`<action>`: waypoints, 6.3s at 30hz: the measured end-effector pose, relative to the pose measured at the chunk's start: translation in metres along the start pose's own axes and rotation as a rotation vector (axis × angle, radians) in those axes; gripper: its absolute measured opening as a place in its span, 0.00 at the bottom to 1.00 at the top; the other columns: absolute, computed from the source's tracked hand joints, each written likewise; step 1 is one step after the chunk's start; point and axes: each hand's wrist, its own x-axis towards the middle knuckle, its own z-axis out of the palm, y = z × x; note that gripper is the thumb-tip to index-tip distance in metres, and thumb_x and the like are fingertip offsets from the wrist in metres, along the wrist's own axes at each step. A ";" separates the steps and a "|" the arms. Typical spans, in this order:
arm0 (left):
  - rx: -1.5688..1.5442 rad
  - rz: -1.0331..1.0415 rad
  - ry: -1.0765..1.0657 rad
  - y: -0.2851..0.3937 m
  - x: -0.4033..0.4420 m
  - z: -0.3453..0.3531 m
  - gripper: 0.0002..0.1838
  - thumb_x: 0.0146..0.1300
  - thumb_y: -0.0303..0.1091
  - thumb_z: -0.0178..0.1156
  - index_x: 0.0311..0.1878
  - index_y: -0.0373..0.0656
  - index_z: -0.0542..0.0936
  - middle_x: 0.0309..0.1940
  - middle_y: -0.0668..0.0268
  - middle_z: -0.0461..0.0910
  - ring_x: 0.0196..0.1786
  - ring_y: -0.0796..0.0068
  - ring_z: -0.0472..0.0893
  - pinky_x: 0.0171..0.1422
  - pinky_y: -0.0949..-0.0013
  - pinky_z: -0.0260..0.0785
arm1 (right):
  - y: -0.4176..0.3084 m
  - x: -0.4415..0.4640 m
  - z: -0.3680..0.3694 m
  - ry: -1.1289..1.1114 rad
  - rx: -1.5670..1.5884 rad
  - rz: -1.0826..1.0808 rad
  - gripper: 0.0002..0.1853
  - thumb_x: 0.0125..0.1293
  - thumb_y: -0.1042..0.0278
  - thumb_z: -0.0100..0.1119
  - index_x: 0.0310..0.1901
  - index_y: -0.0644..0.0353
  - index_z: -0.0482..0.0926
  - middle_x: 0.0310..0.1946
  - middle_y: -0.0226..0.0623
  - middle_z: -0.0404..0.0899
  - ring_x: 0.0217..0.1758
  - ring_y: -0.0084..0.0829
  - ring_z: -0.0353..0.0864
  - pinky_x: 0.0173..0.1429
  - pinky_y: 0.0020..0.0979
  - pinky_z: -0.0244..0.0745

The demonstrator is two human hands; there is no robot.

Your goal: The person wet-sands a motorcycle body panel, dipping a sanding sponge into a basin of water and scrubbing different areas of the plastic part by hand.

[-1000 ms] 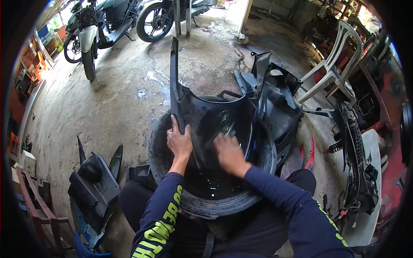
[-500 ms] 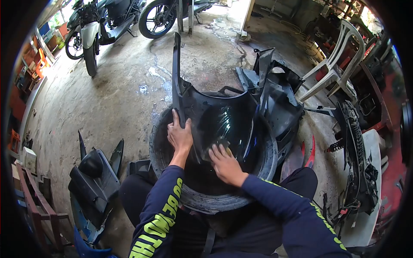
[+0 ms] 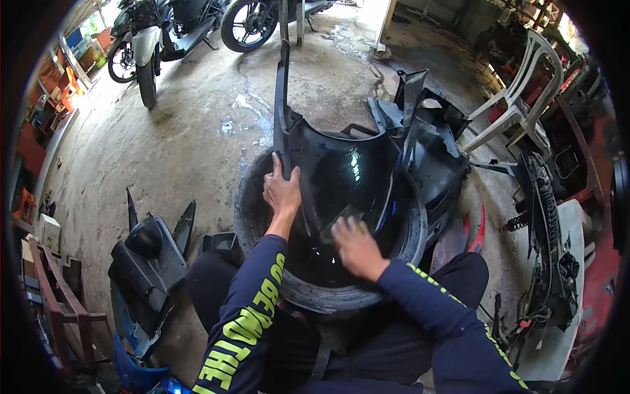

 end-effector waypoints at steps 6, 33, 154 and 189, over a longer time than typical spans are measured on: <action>0.030 -0.012 0.004 0.007 -0.002 -0.004 0.41 0.62 0.57 0.63 0.78 0.60 0.62 0.54 0.50 0.78 0.58 0.50 0.78 0.64 0.49 0.68 | 0.027 -0.011 -0.003 -0.021 -0.043 0.029 0.28 0.67 0.63 0.52 0.68 0.62 0.69 0.71 0.49 0.67 0.74 0.52 0.65 0.76 0.54 0.57; 0.002 -0.014 -0.001 0.011 -0.004 -0.008 0.41 0.62 0.55 0.64 0.77 0.57 0.64 0.51 0.48 0.80 0.57 0.50 0.80 0.64 0.52 0.69 | 0.056 0.007 0.001 0.075 0.026 0.014 0.25 0.66 0.65 0.52 0.65 0.61 0.74 0.69 0.47 0.71 0.73 0.49 0.67 0.74 0.53 0.59; 0.100 0.074 -0.089 0.012 -0.014 -0.015 0.40 0.66 0.53 0.60 0.79 0.58 0.60 0.49 0.47 0.78 0.55 0.47 0.80 0.61 0.52 0.70 | 0.042 0.134 0.014 0.459 -0.076 0.672 0.26 0.71 0.63 0.49 0.69 0.61 0.69 0.72 0.54 0.63 0.75 0.64 0.57 0.77 0.59 0.50; 0.084 0.060 -0.069 0.012 -0.010 -0.011 0.40 0.63 0.53 0.64 0.77 0.59 0.63 0.48 0.49 0.78 0.52 0.49 0.80 0.59 0.52 0.70 | 0.099 0.040 -0.013 0.229 -0.294 0.267 0.26 0.66 0.66 0.50 0.65 0.62 0.74 0.71 0.55 0.66 0.77 0.62 0.57 0.79 0.58 0.47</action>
